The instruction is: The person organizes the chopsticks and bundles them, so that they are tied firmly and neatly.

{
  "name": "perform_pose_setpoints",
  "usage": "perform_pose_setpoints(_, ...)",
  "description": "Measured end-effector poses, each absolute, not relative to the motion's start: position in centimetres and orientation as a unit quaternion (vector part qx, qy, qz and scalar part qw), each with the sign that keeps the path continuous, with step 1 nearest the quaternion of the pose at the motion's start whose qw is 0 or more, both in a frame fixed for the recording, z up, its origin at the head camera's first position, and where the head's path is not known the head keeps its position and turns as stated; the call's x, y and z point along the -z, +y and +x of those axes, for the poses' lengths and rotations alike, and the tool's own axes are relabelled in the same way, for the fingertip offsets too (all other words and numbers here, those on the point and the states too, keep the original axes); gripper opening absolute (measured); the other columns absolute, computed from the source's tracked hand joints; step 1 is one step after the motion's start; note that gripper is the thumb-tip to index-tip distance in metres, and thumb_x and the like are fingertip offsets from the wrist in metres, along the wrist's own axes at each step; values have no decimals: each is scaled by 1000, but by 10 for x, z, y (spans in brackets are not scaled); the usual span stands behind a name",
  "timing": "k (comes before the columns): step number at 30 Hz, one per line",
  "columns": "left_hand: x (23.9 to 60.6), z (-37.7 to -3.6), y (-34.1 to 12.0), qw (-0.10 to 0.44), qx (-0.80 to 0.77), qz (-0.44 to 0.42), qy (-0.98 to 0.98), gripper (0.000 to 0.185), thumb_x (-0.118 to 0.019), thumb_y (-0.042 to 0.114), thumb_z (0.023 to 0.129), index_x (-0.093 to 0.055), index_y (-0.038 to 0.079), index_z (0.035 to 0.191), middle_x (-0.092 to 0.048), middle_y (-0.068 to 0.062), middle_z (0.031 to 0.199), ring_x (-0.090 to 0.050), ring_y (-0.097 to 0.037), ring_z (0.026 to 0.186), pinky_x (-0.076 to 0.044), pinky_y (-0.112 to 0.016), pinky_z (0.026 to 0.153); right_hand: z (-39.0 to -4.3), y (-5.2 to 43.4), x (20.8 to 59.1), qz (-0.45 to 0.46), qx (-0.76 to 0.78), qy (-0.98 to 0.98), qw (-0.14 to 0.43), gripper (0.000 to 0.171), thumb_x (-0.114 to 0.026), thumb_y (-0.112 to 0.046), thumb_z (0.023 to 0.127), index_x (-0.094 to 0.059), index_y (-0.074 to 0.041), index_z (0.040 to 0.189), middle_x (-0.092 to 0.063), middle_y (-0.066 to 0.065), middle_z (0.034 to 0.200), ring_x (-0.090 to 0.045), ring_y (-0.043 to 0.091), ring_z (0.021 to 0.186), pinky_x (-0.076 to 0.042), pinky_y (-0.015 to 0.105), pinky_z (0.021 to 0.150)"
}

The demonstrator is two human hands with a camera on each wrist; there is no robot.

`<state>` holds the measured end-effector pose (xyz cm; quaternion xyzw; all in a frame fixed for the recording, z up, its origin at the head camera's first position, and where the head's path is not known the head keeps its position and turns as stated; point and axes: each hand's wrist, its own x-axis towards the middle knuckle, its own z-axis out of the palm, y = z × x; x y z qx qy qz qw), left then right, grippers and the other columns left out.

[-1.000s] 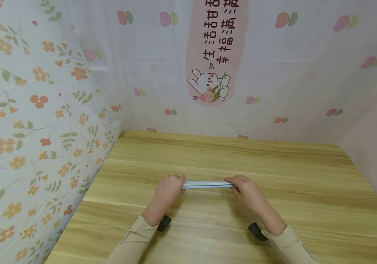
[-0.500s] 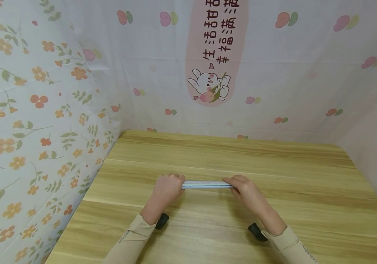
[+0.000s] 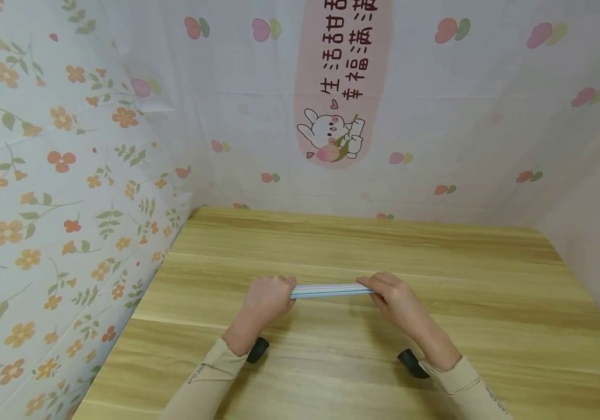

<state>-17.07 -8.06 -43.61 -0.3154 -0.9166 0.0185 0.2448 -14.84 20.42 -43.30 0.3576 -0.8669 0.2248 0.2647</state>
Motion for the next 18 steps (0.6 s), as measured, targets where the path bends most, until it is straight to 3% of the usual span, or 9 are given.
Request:
perform_pose_setpoints(11,429,-169,-79,233,-2,-312,-921,25,-75,19,76,-53,14,64,-47,4,51,-27,-5,43,-29,-21,34,-145,205,429,338,-217,-869,288,42,-79,12,63,-71,-1,102,-67,2,82,-57,13,73,-48,26,61)
perform_pose_setpoints(18,425,-170,-80,239,-9,-310,-920,26,-76,19,75,-53,13,64,-47,4,50,-26,-4,45,-29,-21,34,-141,214,428,307,-222,-874,304,44,-80,10,64,-68,-1,106,-65,5,92,-61,18,84,-52,31,68)
